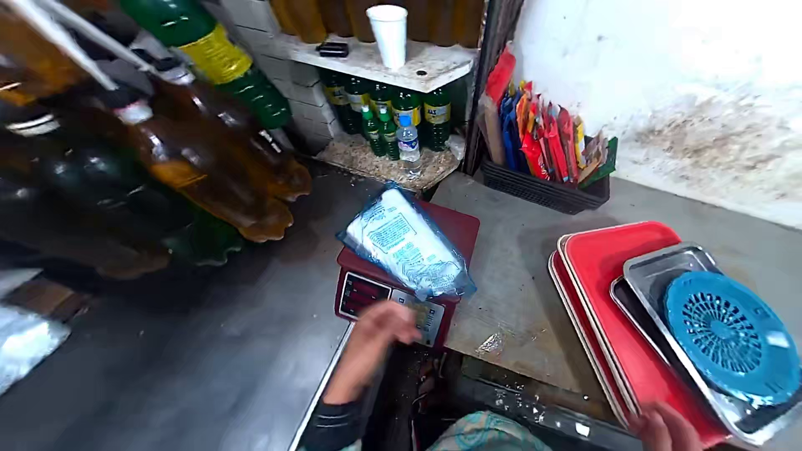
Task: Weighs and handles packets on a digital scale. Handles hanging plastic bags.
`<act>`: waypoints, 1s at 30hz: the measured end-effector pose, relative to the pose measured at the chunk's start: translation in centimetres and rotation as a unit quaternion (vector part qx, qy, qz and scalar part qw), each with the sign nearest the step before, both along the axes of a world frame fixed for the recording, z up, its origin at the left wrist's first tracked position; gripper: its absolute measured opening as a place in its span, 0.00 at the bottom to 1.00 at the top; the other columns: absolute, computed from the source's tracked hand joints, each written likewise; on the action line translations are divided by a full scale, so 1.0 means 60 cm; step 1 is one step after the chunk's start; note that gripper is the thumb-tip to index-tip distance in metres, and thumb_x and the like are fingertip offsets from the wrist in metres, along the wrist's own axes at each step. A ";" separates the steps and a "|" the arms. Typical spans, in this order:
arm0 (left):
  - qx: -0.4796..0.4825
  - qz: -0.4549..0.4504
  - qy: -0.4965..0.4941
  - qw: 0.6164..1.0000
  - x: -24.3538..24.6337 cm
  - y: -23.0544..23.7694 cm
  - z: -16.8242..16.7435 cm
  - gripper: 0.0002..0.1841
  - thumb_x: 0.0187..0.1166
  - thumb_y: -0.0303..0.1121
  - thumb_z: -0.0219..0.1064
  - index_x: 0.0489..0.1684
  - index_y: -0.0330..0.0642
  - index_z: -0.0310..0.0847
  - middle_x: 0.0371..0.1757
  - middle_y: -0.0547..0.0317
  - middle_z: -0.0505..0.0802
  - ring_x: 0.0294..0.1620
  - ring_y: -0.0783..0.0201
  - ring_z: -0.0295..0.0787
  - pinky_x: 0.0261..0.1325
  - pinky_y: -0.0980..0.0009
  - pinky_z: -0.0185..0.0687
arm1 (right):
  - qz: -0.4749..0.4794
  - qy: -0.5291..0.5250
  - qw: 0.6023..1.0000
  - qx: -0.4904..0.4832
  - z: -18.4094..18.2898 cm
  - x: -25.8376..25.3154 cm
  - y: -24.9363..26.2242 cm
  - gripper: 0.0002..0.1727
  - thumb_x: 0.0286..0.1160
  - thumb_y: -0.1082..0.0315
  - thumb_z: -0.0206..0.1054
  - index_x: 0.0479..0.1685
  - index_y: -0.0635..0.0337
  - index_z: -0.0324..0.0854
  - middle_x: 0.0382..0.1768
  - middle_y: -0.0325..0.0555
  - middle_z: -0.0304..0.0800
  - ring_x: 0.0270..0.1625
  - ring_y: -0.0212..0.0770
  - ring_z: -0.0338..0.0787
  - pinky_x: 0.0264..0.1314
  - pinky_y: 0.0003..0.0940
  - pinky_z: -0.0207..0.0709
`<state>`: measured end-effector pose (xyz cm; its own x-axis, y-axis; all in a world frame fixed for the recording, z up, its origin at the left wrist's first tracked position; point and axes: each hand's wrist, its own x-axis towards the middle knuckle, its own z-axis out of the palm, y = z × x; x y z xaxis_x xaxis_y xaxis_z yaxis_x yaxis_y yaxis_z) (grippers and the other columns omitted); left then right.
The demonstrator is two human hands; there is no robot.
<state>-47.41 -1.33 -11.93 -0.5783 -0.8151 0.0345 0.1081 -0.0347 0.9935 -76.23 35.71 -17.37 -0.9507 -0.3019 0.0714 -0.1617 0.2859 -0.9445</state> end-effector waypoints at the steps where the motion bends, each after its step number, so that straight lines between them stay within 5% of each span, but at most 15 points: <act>1: -0.022 0.119 -0.013 0.993 0.040 -0.068 0.000 0.11 0.87 0.38 0.58 0.44 0.44 0.85 0.31 0.66 0.95 0.30 0.67 0.93 0.41 0.65 0.94 | 0.035 -0.038 0.999 -0.007 -0.003 0.001 -0.050 0.22 0.89 0.64 0.56 0.70 0.76 0.71 0.54 0.53 0.89 0.44 0.35 0.93 0.49 0.36 0.91; 2: -0.045 0.210 -0.047 0.975 0.072 -0.139 -0.011 0.15 0.90 0.38 0.50 0.50 0.40 0.82 0.34 0.64 0.94 0.34 0.68 0.93 0.43 0.67 0.92 | 0.070 -0.080 0.994 -0.019 -0.009 0.002 -0.109 0.23 0.90 0.63 0.55 0.71 0.74 0.72 0.55 0.53 0.90 0.44 0.38 0.93 0.47 0.38 0.91; 4: -0.029 0.274 -0.155 0.949 0.111 -0.252 -0.052 0.28 0.93 0.45 0.40 0.69 0.32 0.77 0.58 0.48 0.93 0.57 0.60 0.91 0.59 0.61 0.85 | 0.137 -0.164 0.976 -0.032 -0.020 0.014 -0.242 0.24 0.91 0.58 0.51 0.73 0.66 0.75 0.56 0.51 0.92 0.48 0.44 0.95 0.45 0.41 0.92; 6: 0.025 0.212 -0.221 0.952 0.106 -0.305 -0.080 0.37 0.94 0.54 0.31 0.78 0.31 0.73 0.75 0.41 0.84 0.75 0.50 0.81 0.75 0.49 0.74 | 0.205 -0.243 0.948 -0.031 -0.032 0.037 -0.373 0.29 0.91 0.51 0.48 0.78 0.62 0.73 0.65 0.50 0.90 0.59 0.48 0.93 0.53 0.47 0.90; 9: 0.075 0.154 -0.222 0.960 0.041 -0.293 -0.080 0.40 0.93 0.59 0.29 0.82 0.36 0.70 0.79 0.45 0.82 0.80 0.60 0.77 0.84 0.55 0.71 | 0.248 -0.336 0.908 -0.032 -0.046 0.073 -0.520 0.33 0.94 0.45 0.39 0.87 0.57 0.65 0.77 0.51 0.80 0.74 0.47 0.84 0.71 0.52 0.81; 14: 0.089 0.211 -0.202 0.952 -0.005 -0.276 -0.074 0.39 0.91 0.63 0.36 0.76 0.38 0.77 0.74 0.48 0.86 0.76 0.64 0.81 0.81 0.58 0.74 | 0.170 -0.350 0.913 -0.124 -0.075 0.117 -0.573 0.32 0.93 0.50 0.45 0.90 0.57 0.60 0.82 0.50 0.75 0.80 0.41 0.78 0.81 0.45 0.74; 17: 0.075 0.207 -0.226 0.949 -0.003 -0.273 -0.063 0.41 0.91 0.64 0.35 0.73 0.37 0.80 0.73 0.46 0.86 0.78 0.61 0.79 0.83 0.54 0.71 | 0.106 -0.357 0.917 -0.146 -0.047 0.138 -0.574 0.25 0.92 0.63 0.47 0.84 0.61 0.67 0.68 0.52 0.85 0.67 0.40 0.86 0.69 0.42 0.81; 20: 0.045 0.210 -0.284 0.934 -0.011 -0.269 -0.040 0.43 0.89 0.67 0.35 0.68 0.38 0.85 0.67 0.43 0.90 0.75 0.53 0.83 0.79 0.43 0.71 | 0.056 -0.359 0.921 -0.142 -0.014 0.130 -0.597 0.23 0.95 0.60 0.37 0.66 0.65 0.74 0.48 0.51 0.90 0.51 0.42 0.91 0.55 0.44 0.87; 27: 0.050 0.226 -0.217 0.948 -0.050 -0.260 -0.065 0.41 0.91 0.62 0.34 0.60 0.35 0.87 0.56 0.46 0.94 0.65 0.60 0.89 0.72 0.51 0.79 | 0.005 -0.310 0.938 -0.154 0.021 0.103 -0.597 0.21 0.92 0.62 0.39 0.68 0.60 0.73 0.42 0.42 0.90 0.43 0.33 0.91 0.46 0.35 0.88; 30: 0.052 0.193 -0.190 0.961 -0.095 -0.233 -0.081 0.40 0.92 0.59 0.33 0.57 0.33 0.87 0.55 0.47 0.94 0.64 0.63 0.89 0.72 0.54 0.80 | -0.001 -0.292 0.944 -0.155 -0.011 0.064 -0.548 0.20 0.89 0.58 0.42 0.65 0.61 0.68 0.44 0.42 0.85 0.45 0.32 0.88 0.47 0.35 0.87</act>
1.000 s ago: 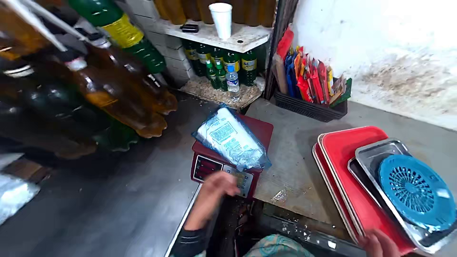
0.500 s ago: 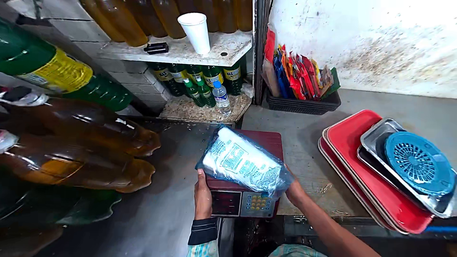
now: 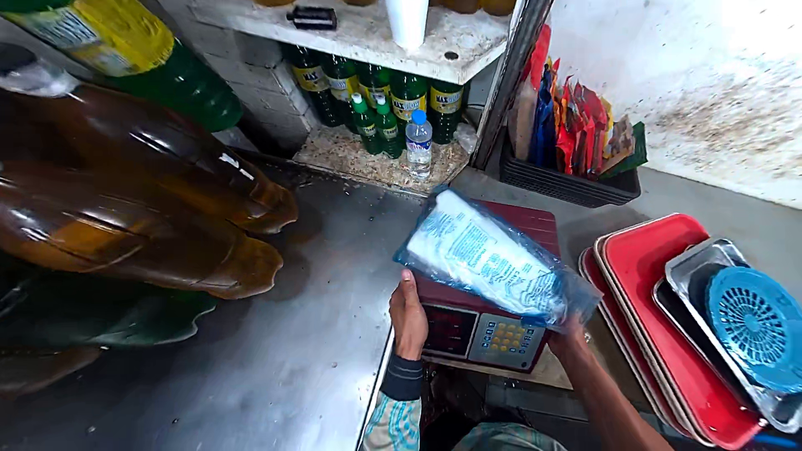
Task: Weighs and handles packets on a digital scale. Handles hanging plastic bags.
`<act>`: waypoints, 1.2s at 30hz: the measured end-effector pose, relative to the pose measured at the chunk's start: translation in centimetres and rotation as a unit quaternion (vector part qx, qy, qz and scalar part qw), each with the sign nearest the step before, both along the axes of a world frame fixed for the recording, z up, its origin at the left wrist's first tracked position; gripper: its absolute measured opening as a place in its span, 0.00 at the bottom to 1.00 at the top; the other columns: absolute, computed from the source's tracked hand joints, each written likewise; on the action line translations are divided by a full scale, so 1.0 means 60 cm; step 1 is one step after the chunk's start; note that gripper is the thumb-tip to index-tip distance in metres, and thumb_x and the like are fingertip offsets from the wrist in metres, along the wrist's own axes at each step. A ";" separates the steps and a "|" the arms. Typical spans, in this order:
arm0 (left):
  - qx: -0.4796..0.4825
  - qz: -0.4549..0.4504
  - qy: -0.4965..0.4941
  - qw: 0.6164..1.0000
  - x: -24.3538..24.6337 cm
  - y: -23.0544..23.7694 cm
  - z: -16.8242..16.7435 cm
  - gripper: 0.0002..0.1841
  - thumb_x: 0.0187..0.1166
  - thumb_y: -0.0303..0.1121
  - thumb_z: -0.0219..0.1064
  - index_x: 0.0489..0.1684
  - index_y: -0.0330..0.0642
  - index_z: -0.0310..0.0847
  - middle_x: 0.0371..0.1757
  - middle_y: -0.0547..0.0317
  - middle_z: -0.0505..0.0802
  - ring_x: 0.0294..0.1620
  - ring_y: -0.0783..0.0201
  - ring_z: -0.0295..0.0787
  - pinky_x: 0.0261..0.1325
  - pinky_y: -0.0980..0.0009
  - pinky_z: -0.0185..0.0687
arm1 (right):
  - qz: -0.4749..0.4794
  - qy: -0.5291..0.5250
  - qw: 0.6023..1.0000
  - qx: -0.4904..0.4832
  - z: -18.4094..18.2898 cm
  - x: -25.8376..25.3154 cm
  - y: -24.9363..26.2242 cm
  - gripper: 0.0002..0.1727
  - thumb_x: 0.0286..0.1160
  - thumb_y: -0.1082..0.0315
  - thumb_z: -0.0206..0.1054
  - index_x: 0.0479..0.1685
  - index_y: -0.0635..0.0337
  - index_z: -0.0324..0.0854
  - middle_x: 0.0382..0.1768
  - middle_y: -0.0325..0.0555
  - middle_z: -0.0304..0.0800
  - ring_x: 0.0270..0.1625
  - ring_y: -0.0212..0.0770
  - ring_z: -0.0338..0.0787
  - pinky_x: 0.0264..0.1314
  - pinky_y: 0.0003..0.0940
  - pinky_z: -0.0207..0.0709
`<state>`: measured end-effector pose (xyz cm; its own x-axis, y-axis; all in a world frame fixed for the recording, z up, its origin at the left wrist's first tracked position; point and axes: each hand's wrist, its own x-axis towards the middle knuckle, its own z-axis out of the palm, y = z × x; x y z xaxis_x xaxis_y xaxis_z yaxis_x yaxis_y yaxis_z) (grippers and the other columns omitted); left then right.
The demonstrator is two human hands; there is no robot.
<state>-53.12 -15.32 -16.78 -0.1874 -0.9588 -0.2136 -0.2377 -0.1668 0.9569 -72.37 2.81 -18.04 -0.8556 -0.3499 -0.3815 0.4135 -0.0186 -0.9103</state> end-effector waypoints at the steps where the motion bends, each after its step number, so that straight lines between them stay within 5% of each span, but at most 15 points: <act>1: 0.004 -0.018 0.000 1.000 -0.016 0.004 -0.010 0.41 0.91 0.59 0.31 0.60 0.33 0.86 0.58 0.45 0.93 0.67 0.61 0.87 0.74 0.54 0.78 | -0.009 -0.006 1.000 0.001 -0.012 -0.016 0.009 0.21 0.90 0.57 0.39 0.66 0.60 0.68 0.44 0.42 0.86 0.46 0.33 0.89 0.48 0.37 0.87; 6: 0.033 -0.043 0.010 0.998 -0.065 0.018 -0.045 0.42 0.92 0.59 0.28 0.79 0.31 0.73 0.79 0.41 0.81 0.85 0.59 0.72 0.88 0.57 0.64 | -0.009 -0.003 1.000 -0.022 -0.076 -0.064 0.040 0.18 0.88 0.66 0.42 0.65 0.62 0.69 0.45 0.44 0.87 0.47 0.34 0.90 0.50 0.36 0.88; 12: 0.048 -0.018 0.077 0.996 -0.065 0.029 -0.061 0.40 0.93 0.58 0.26 0.87 0.34 0.61 0.83 0.46 0.78 0.83 0.63 0.74 0.87 0.61 0.68 | 0.190 0.076 0.978 0.037 -0.079 -0.130 0.067 0.31 0.84 0.72 0.46 0.88 0.72 0.55 0.77 0.56 0.75 0.74 0.31 0.80 0.77 0.28 0.75; 16: 0.026 -0.010 0.063 0.998 -0.070 0.031 -0.051 0.37 0.92 0.60 0.36 0.83 0.41 0.69 0.77 0.52 0.83 0.78 0.63 0.79 0.82 0.57 0.74 | 0.309 0.104 0.942 0.076 -0.090 -0.136 0.128 0.28 0.80 0.75 0.48 0.80 0.76 0.64 0.73 0.60 0.78 0.72 0.33 0.82 0.76 0.29 0.76; 19: -0.009 0.003 0.055 0.998 -0.065 0.017 -0.044 0.36 0.92 0.60 0.39 0.82 0.40 0.69 0.76 0.50 0.84 0.76 0.60 0.81 0.80 0.54 0.77 | 0.370 0.110 0.917 0.102 -0.119 -0.109 0.186 0.38 0.72 0.74 0.57 0.89 0.69 0.57 0.82 0.59 0.72 0.79 0.41 0.79 0.76 0.36 0.79; 22: -0.085 0.019 -0.029 0.996 -0.063 -0.003 -0.024 0.31 0.91 0.53 0.52 0.76 0.33 0.74 0.72 0.46 0.86 0.71 0.61 0.83 0.77 0.57 0.77 | 0.321 0.103 0.935 0.109 -0.119 -0.092 0.207 0.39 0.69 0.75 0.60 0.89 0.61 0.62 0.84 0.53 0.72 0.76 0.42 0.82 0.67 0.38 0.85; 26: -0.174 -0.023 -0.125 0.976 -0.077 -0.007 0.035 0.23 0.80 0.41 0.70 0.65 0.33 0.82 0.69 0.44 0.88 0.70 0.55 0.84 0.71 0.52 0.80 | 0.224 0.139 0.961 0.082 -0.075 -0.116 0.197 0.28 0.78 0.72 0.53 0.79 0.68 0.70 0.74 0.57 0.81 0.65 0.44 0.89 0.60 0.41 0.89; 31: -0.174 -0.075 -0.032 0.981 -0.130 0.058 0.108 0.19 0.86 0.31 0.57 0.67 0.23 0.71 0.46 0.46 0.91 0.44 0.64 0.91 0.52 0.63 0.90 | 0.171 0.200 0.964 -0.020 0.026 -0.171 0.155 0.32 0.88 0.50 0.49 0.80 0.66 0.69 0.73 0.53 0.83 0.64 0.46 0.90 0.55 0.42 0.90; 33: -0.170 -0.071 -0.074 0.980 -0.135 0.065 0.109 0.22 0.84 0.34 0.61 0.71 0.26 0.70 0.50 0.44 0.92 0.48 0.59 0.93 0.55 0.58 0.91 | 0.248 0.295 0.923 0.000 0.055 -0.177 0.136 0.33 0.78 0.63 0.50 0.85 0.63 0.65 0.78 0.51 0.78 0.67 0.44 0.88 0.56 0.40 0.90; 36: -0.216 -0.034 -0.176 0.960 -0.116 0.049 0.092 0.33 0.78 0.38 0.70 0.80 0.30 0.66 0.76 0.37 0.81 0.74 0.48 0.83 0.73 0.50 0.82 | 0.333 0.416 0.839 0.105 0.074 -0.157 0.115 0.47 0.52 0.75 0.66 0.87 0.54 0.67 0.83 0.57 0.70 0.75 0.52 0.81 0.63 0.49 0.87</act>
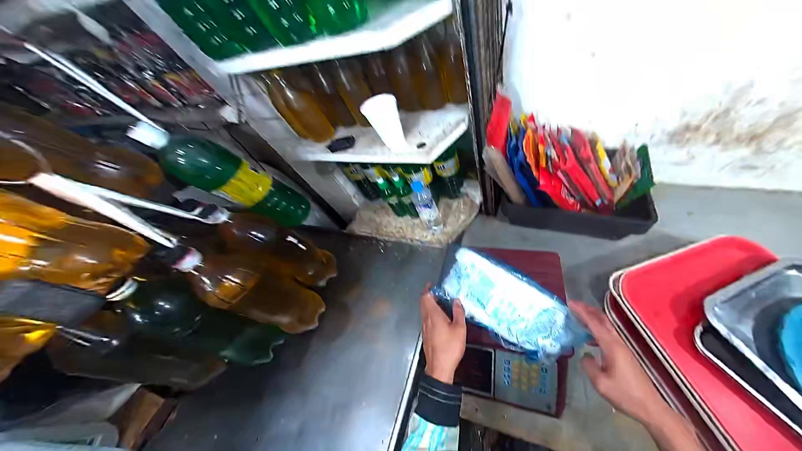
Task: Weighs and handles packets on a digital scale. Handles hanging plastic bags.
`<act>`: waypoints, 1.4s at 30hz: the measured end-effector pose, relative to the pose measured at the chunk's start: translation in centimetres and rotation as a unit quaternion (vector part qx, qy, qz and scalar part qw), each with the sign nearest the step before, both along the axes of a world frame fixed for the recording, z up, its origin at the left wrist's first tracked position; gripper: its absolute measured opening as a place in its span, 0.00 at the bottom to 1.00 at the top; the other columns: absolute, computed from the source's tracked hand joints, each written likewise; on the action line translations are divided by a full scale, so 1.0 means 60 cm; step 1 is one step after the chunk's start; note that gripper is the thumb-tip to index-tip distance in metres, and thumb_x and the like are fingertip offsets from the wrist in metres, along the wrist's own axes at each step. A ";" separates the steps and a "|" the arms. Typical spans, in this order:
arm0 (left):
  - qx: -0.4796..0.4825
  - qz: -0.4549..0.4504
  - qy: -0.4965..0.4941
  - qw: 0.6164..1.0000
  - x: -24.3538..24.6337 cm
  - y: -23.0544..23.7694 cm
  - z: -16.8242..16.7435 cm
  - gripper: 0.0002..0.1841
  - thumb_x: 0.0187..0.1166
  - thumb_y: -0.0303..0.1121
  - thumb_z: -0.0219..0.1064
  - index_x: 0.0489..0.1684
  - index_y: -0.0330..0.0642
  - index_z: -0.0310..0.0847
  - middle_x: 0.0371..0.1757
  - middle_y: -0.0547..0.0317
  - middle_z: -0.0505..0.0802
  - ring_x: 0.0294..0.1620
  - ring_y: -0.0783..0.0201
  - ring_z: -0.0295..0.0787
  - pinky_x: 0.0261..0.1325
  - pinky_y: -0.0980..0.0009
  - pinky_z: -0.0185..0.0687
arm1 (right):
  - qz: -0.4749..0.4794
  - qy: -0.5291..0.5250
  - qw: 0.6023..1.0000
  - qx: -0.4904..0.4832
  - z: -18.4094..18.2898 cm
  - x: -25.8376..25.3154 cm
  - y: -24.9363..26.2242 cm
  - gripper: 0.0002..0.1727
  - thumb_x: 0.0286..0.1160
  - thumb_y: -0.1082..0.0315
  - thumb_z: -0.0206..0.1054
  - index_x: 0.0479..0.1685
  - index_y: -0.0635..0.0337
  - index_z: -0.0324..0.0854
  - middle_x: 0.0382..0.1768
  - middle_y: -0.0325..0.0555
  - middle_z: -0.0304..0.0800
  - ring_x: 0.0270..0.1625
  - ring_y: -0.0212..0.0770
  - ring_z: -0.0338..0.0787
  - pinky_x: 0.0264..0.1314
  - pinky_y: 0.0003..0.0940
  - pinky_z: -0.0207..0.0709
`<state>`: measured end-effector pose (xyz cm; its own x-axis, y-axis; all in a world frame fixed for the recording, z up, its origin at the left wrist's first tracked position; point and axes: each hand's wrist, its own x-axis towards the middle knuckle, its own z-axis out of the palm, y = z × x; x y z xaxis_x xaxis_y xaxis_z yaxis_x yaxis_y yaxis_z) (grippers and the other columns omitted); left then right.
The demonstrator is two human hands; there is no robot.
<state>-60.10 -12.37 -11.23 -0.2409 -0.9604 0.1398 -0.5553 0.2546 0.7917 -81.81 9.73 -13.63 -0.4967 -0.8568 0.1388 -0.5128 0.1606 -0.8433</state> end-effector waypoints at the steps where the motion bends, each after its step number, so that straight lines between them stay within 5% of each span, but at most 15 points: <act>1: -0.038 0.007 -0.010 0.999 0.009 -0.004 0.000 0.35 0.75 0.37 0.72 0.81 0.30 0.65 0.84 0.33 0.72 0.81 0.43 0.75 0.77 0.48 0.78 | -0.009 0.023 1.000 0.012 -0.001 0.011 -0.004 0.44 0.55 0.74 0.69 0.86 0.53 0.70 0.80 0.58 0.73 0.76 0.54 0.80 0.66 0.52 0.85; 3: -0.105 0.004 -0.002 0.994 0.025 -0.004 0.021 0.36 0.72 0.38 0.74 0.79 0.29 0.69 0.86 0.29 0.68 0.86 0.37 0.67 0.81 0.45 0.72 | -0.056 0.034 0.998 -0.016 0.005 0.029 -0.016 0.26 0.66 0.72 0.70 0.69 0.63 0.84 0.65 0.64 0.85 0.66 0.58 0.87 0.66 0.55 0.84; 5: -0.121 -0.045 0.028 0.991 0.040 0.018 0.064 0.31 0.72 0.41 0.75 0.73 0.34 0.77 0.80 0.36 0.78 0.83 0.44 0.73 0.82 0.48 0.74 | -0.079 0.035 0.995 -0.049 0.041 0.051 -0.037 0.14 0.77 0.71 0.66 0.54 0.73 0.87 0.52 0.68 0.89 0.56 0.58 0.91 0.61 0.53 0.86; 10: -0.114 -0.262 -0.004 0.958 0.040 0.087 0.170 0.44 0.60 0.56 0.84 0.79 0.45 0.76 0.77 0.52 0.85 0.77 0.54 0.80 0.77 0.44 0.76 | 0.028 0.088 0.981 -0.173 0.151 0.120 -0.110 0.14 0.82 0.67 0.66 0.45 0.72 0.88 0.39 0.59 0.92 0.43 0.41 0.91 0.52 0.35 0.87; 14: -0.217 -0.218 -0.001 0.951 0.066 0.058 0.205 0.22 0.72 0.38 0.74 0.67 0.49 0.85 0.64 0.59 0.92 0.65 0.60 0.89 0.65 0.52 0.85 | 0.048 0.113 0.966 -0.228 0.234 0.165 -0.164 0.12 0.77 0.64 0.69 0.44 0.66 0.90 0.33 0.44 0.93 0.34 0.27 0.90 0.41 0.24 0.87; 17: -0.240 -0.202 0.075 0.946 0.104 0.045 0.241 0.18 0.73 0.29 0.69 0.62 0.42 0.86 0.58 0.54 0.93 0.57 0.60 0.92 0.61 0.59 0.90 | 0.042 0.100 0.957 -0.268 0.284 0.203 -0.200 0.10 0.73 0.63 0.71 0.40 0.62 0.88 0.23 0.33 0.84 0.24 0.17 0.78 0.28 0.14 0.75; 20: -0.262 -0.191 0.171 0.930 0.173 0.043 0.294 0.13 0.77 0.30 0.69 0.56 0.37 0.88 0.54 0.52 0.94 0.55 0.61 0.93 0.60 0.60 0.91 | 0.100 0.113 0.947 -0.284 0.329 0.243 -0.209 0.10 0.74 0.66 0.71 0.40 0.67 0.86 0.22 0.33 0.81 0.25 0.15 0.75 0.30 0.11 0.72; 23: -0.308 -0.144 0.227 0.913 0.287 0.053 0.368 0.21 0.76 0.40 0.74 0.58 0.32 0.85 0.56 0.50 0.93 0.57 0.61 0.91 0.59 0.63 0.91 | 0.182 0.149 0.935 -0.267 0.363 0.277 -0.222 0.13 0.76 0.64 0.72 0.43 0.68 0.87 0.21 0.35 0.79 0.23 0.18 0.72 0.28 0.14 0.69; 25: -0.280 -0.137 0.142 0.939 0.348 0.072 0.402 0.37 0.69 0.54 0.80 0.69 0.34 0.79 0.64 0.51 0.89 0.61 0.62 0.88 0.61 0.64 0.88 | 0.241 0.186 0.914 -0.267 0.391 0.321 -0.240 0.15 0.77 0.58 0.72 0.43 0.63 0.89 0.18 0.37 0.77 0.19 0.24 0.70 0.23 0.22 0.67; 27: -0.244 -0.119 0.034 0.962 0.379 0.087 0.412 0.42 0.64 0.56 0.83 0.74 0.38 0.76 0.65 0.52 0.88 0.61 0.62 0.89 0.62 0.62 0.88 | 0.278 0.230 0.884 -0.297 0.422 0.380 -0.266 0.15 0.77 0.52 0.69 0.37 0.54 0.91 0.15 0.34 0.76 0.17 0.25 0.69 0.20 0.23 0.64; 32: -0.240 0.029 0.011 0.970 0.493 0.100 0.420 0.13 0.74 0.29 0.65 0.54 0.44 0.87 0.43 0.63 0.95 0.42 0.70 0.93 0.48 0.65 0.91 | 0.378 0.275 0.823 -0.324 0.499 0.529 -0.344 0.16 0.74 0.43 0.64 0.35 0.41 0.90 0.15 0.23 0.75 0.17 0.23 0.70 0.19 0.27 0.66; 37: -0.295 0.178 0.037 0.938 0.656 0.080 0.472 0.11 0.83 0.37 0.61 0.46 0.45 0.90 0.37 0.65 0.94 0.39 0.71 0.92 0.47 0.65 0.91 | 0.492 0.272 0.781 -0.272 0.606 0.712 -0.384 0.16 0.80 0.48 0.64 0.39 0.45 0.92 0.23 0.34 0.86 0.28 0.36 0.84 0.33 0.45 0.78; 40: -0.354 0.251 0.031 0.900 0.751 0.055 0.518 0.11 0.84 0.40 0.66 0.45 0.44 0.89 0.43 0.62 0.94 0.46 0.67 0.91 0.53 0.60 0.89 | 0.502 0.258 0.782 -0.264 0.668 0.816 -0.433 0.13 0.84 0.51 0.65 0.39 0.45 0.91 0.26 0.37 0.88 0.31 0.41 0.87 0.35 0.53 0.79; 42: -0.367 0.309 0.012 0.877 0.798 0.029 0.544 0.12 0.85 0.41 0.65 0.45 0.44 0.89 0.61 0.57 0.89 0.63 0.61 0.85 0.64 0.54 0.83 | 0.490 0.254 0.786 -0.278 0.694 0.879 -0.464 0.14 0.85 0.51 0.64 0.40 0.47 0.90 0.29 0.41 0.89 0.34 0.46 0.89 0.35 0.56 0.80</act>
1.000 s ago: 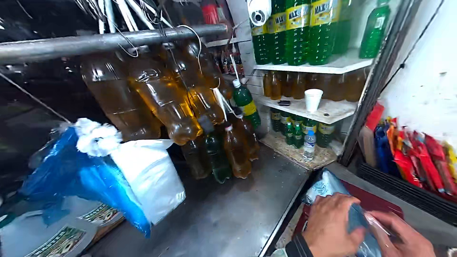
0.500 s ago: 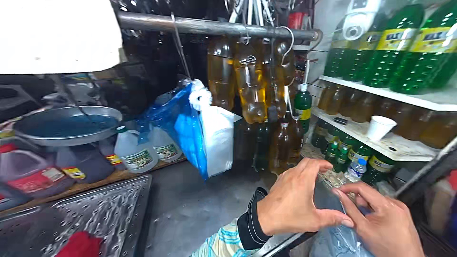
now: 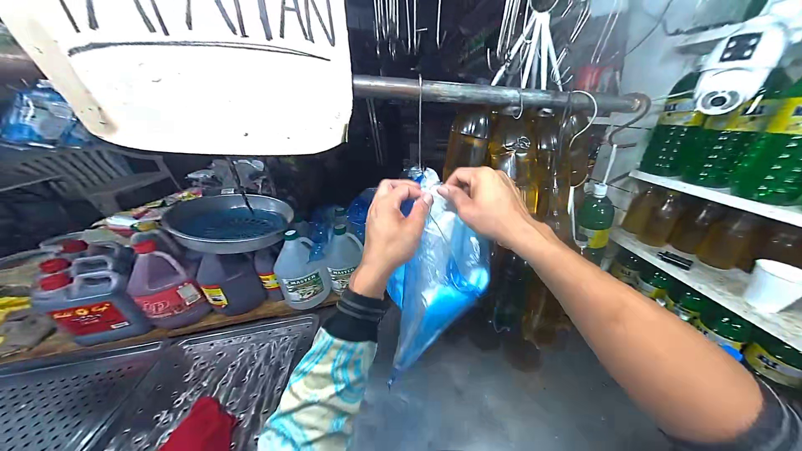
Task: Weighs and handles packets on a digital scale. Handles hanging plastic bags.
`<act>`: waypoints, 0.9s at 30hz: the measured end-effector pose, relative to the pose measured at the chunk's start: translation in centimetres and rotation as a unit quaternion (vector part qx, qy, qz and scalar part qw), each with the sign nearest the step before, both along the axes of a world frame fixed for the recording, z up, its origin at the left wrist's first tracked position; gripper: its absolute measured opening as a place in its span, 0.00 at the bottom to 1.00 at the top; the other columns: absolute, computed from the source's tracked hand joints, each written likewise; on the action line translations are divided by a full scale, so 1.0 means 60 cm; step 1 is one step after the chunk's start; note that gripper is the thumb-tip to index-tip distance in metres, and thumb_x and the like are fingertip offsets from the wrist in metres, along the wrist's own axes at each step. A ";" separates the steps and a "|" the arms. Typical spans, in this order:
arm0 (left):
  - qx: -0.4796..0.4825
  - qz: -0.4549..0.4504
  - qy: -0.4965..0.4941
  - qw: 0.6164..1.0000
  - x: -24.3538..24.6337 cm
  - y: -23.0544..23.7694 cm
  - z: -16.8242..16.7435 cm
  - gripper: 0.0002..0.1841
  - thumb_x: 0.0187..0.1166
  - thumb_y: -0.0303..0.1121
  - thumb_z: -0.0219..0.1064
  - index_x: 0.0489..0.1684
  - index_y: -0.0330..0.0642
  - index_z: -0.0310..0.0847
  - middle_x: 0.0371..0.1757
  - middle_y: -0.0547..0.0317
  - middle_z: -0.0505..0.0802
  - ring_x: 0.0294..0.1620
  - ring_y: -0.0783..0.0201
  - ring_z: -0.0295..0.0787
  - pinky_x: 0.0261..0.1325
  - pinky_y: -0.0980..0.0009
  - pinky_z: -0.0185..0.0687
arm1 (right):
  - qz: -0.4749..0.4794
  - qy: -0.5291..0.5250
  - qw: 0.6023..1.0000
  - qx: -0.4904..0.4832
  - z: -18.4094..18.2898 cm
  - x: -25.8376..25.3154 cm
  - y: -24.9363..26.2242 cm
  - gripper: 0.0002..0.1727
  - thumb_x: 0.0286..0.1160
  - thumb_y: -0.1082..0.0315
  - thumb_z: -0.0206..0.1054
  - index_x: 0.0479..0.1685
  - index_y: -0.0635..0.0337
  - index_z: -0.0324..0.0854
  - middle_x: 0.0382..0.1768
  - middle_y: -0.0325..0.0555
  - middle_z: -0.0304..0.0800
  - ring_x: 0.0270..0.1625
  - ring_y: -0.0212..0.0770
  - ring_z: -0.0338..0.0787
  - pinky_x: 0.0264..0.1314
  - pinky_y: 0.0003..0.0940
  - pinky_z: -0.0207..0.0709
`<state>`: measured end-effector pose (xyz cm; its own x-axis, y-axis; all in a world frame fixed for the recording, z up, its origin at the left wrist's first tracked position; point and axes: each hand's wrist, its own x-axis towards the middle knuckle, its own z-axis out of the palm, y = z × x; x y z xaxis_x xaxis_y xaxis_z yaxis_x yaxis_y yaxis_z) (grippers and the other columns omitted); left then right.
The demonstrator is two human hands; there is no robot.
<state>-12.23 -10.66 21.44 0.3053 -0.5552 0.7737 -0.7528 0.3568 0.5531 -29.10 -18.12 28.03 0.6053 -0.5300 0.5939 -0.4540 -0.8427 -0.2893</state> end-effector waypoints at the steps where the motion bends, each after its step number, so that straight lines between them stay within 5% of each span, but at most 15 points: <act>1: 0.006 0.019 0.011 1.000 0.018 -0.018 0.013 0.12 0.86 0.42 0.64 0.45 0.43 0.88 0.69 0.54 0.86 0.70 0.58 0.82 0.68 0.52 0.80 | -0.012 0.006 1.000 0.004 0.014 0.029 -0.016 0.15 0.86 0.51 0.62 0.41 0.48 0.90 0.31 0.42 0.91 0.38 0.48 0.91 0.39 0.58 0.80; 5: 0.025 0.016 0.073 0.997 0.064 -0.098 0.049 0.16 0.91 0.41 0.57 0.49 0.35 0.84 0.78 0.47 0.81 0.79 0.53 0.76 0.78 0.48 0.71 | -0.069 0.006 0.997 0.027 0.046 0.102 -0.063 0.16 0.87 0.52 0.59 0.40 0.51 0.87 0.35 0.48 0.90 0.45 0.53 0.91 0.41 0.59 0.79; 9: 0.057 0.019 0.048 0.997 0.074 -0.123 0.047 0.17 0.94 0.45 0.48 0.54 0.41 0.77 0.74 0.53 0.87 0.68 0.53 0.87 0.63 0.47 0.80 | -0.100 0.007 0.995 0.019 0.053 0.124 -0.100 0.18 0.86 0.50 0.60 0.41 0.53 0.88 0.38 0.50 0.91 0.48 0.55 0.91 0.45 0.61 0.80; 12: 0.080 0.010 0.051 0.995 0.084 -0.134 0.043 0.18 0.95 0.43 0.47 0.52 0.36 0.75 0.52 0.40 0.89 0.51 0.45 0.88 0.51 0.44 0.80 | -0.116 0.035 0.993 0.003 0.054 0.132 -0.115 0.19 0.85 0.49 0.62 0.38 0.54 0.88 0.39 0.51 0.92 0.48 0.56 0.91 0.45 0.61 0.80; 14: 0.075 0.005 0.060 0.995 0.090 -0.149 0.025 0.17 0.94 0.45 0.50 0.48 0.39 0.74 0.36 0.44 0.85 0.35 0.49 0.84 0.38 0.49 0.79 | -0.124 0.053 0.991 -0.016 0.049 0.132 -0.120 0.18 0.85 0.50 0.62 0.39 0.54 0.88 0.40 0.52 0.92 0.50 0.57 0.92 0.46 0.62 0.82; 17: 0.027 -0.010 0.077 0.997 0.084 -0.162 -0.003 0.12 0.91 0.41 0.57 0.46 0.41 0.73 0.26 0.52 0.79 0.22 0.57 0.75 0.26 0.59 0.72 | -0.129 0.090 0.987 -0.039 0.033 0.127 -0.119 0.18 0.86 0.52 0.60 0.42 0.54 0.88 0.41 0.53 0.93 0.51 0.57 0.92 0.47 0.62 0.82; 19: 0.003 -0.041 0.105 0.994 0.072 -0.162 -0.015 0.08 0.89 0.37 0.59 0.52 0.42 0.72 0.29 0.53 0.81 0.23 0.60 0.76 0.27 0.62 0.73 | -0.128 0.101 0.986 -0.041 0.018 0.120 -0.114 0.18 0.87 0.51 0.59 0.43 0.54 0.88 0.40 0.52 0.93 0.50 0.57 0.93 0.45 0.62 0.82; 21: 0.025 -0.089 0.106 0.990 0.060 -0.144 -0.010 0.17 0.90 0.35 0.56 0.73 0.47 0.67 0.49 0.54 0.89 0.40 0.62 0.87 0.42 0.61 0.84 | -0.120 0.080 0.989 -0.038 0.007 0.100 -0.100 0.17 0.86 0.52 0.59 0.40 0.53 0.87 0.35 0.50 0.91 0.45 0.55 0.92 0.41 0.60 0.81; 23: 0.050 -0.100 0.054 0.992 0.050 -0.127 0.004 0.26 0.88 0.38 0.53 0.86 0.50 0.62 0.63 0.49 0.89 0.56 0.55 0.88 0.55 0.50 0.85 | -0.101 0.032 0.992 -0.070 -0.007 0.061 -0.080 0.14 0.84 0.55 0.62 0.37 0.52 0.86 0.29 0.47 0.88 0.35 0.51 0.90 0.30 0.56 0.79; 24: 0.051 -0.079 0.025 0.995 0.043 -0.119 0.013 0.24 0.91 0.42 0.51 0.85 0.49 0.65 0.63 0.47 0.89 0.55 0.51 0.89 0.55 0.46 0.85 | -0.097 0.017 0.992 -0.083 -0.010 0.037 -0.071 0.12 0.83 0.56 0.63 0.38 0.50 0.86 0.28 0.44 0.87 0.33 0.49 0.89 0.29 0.54 0.78; 27: -0.006 0.020 -0.013 1.000 0.021 -0.114 0.030 0.19 0.95 0.42 0.43 0.72 0.42 0.70 0.38 0.45 0.87 0.32 0.47 0.85 0.34 0.45 0.81 | -0.092 0.008 0.991 -0.096 -0.017 -0.053 -0.053 0.10 0.82 0.55 0.63 0.46 0.46 0.87 0.29 0.36 0.87 0.32 0.40 0.88 0.31 0.49 0.80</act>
